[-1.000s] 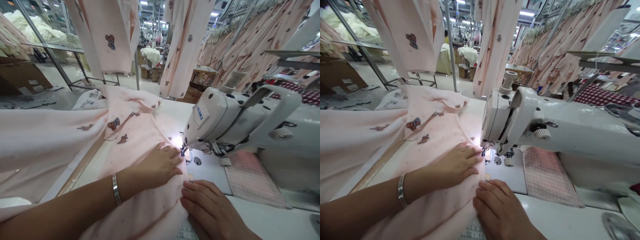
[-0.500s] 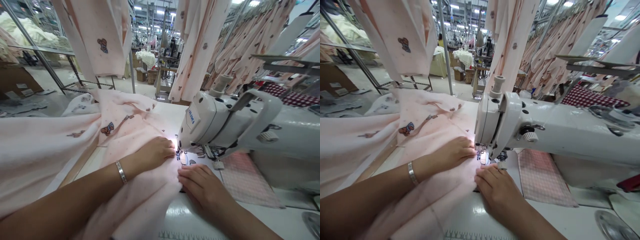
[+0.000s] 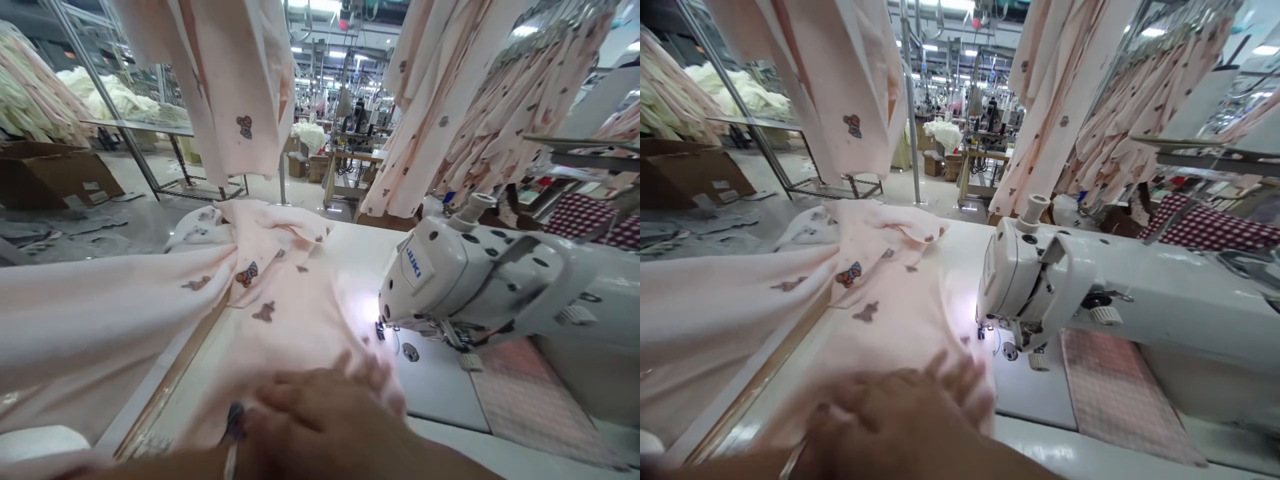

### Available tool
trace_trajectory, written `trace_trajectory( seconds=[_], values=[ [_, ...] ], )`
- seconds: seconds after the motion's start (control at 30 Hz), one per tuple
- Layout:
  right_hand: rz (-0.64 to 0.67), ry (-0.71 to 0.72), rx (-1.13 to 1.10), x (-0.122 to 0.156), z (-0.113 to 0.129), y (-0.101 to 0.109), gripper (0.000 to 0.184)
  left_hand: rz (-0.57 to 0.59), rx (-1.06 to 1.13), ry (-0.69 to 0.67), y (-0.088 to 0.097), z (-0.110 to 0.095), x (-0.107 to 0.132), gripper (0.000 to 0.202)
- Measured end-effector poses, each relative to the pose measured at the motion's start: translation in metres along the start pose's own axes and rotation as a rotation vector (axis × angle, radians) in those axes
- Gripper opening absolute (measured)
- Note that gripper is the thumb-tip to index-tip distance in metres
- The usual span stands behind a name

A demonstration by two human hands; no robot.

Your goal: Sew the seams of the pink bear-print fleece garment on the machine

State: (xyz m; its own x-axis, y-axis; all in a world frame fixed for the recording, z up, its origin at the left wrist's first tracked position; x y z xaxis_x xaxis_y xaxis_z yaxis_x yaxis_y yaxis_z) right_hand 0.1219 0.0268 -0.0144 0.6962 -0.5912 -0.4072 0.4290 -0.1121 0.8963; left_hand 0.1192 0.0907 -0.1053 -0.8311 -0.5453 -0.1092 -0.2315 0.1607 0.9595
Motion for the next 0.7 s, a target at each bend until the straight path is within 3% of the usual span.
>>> trace_trajectory(
  seconds=[0.07,0.13,0.2,0.23,0.33,0.4,0.43,0.53,0.6,0.7],
  values=[
    [0.089,0.172,-0.043,-0.024,0.011,-0.027,0.035,-0.025,0.014,0.025,-0.006,-0.006,0.016,0.035],
    [0.238,0.262,-0.052,-0.046,-0.002,-0.056,0.049,-0.073,0.035,0.063,-0.005,-0.014,0.031,0.036],
    [0.307,0.074,0.019,-0.068,-0.043,-0.074,0.056,-0.124,0.058,0.085,0.001,-0.021,0.044,0.035],
    [0.273,-0.055,0.062,-0.077,-0.067,-0.075,0.055,-0.146,0.066,0.094,0.006,-0.022,0.050,0.034],
    [0.163,-0.316,0.153,-0.075,-0.107,-0.059,0.043,-0.217,0.058,0.162,0.028,-0.004,0.072,0.037],
    [0.131,-0.341,0.168,-0.047,-0.100,-0.041,0.044,-0.211,-0.016,0.154,0.046,0.024,0.088,0.048],
    [0.151,-0.283,0.155,-0.026,-0.088,-0.034,0.045,-0.172,-0.074,0.107,0.053,0.038,0.097,0.054],
    [0.226,-0.171,0.195,0.052,-0.057,-0.010,0.047,-0.042,-0.200,0.023,0.071,0.066,0.120,0.056],
    [0.153,-0.161,0.313,0.096,-0.055,0.010,0.041,-0.024,-0.212,0.016,0.082,0.062,0.122,0.048],
    [0.013,-0.217,0.304,0.126,-0.070,0.032,0.029,-0.007,-0.108,0.052,0.086,0.028,0.090,0.030]
  ],
)
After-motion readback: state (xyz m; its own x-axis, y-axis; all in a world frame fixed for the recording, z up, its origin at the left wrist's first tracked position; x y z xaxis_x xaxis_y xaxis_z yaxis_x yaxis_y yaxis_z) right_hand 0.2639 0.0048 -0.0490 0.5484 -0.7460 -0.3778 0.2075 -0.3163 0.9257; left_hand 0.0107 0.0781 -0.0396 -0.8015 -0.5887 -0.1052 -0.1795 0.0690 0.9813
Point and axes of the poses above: each hand's wrist, its own x-axis away from the middle knuckle, its own y-axis out of the back of the hand, z = x × y, the point moved 5 cm from there along -x, towards the middle knuckle, and after that the axes turned 4 degrees about x, right-handed, at the moved point
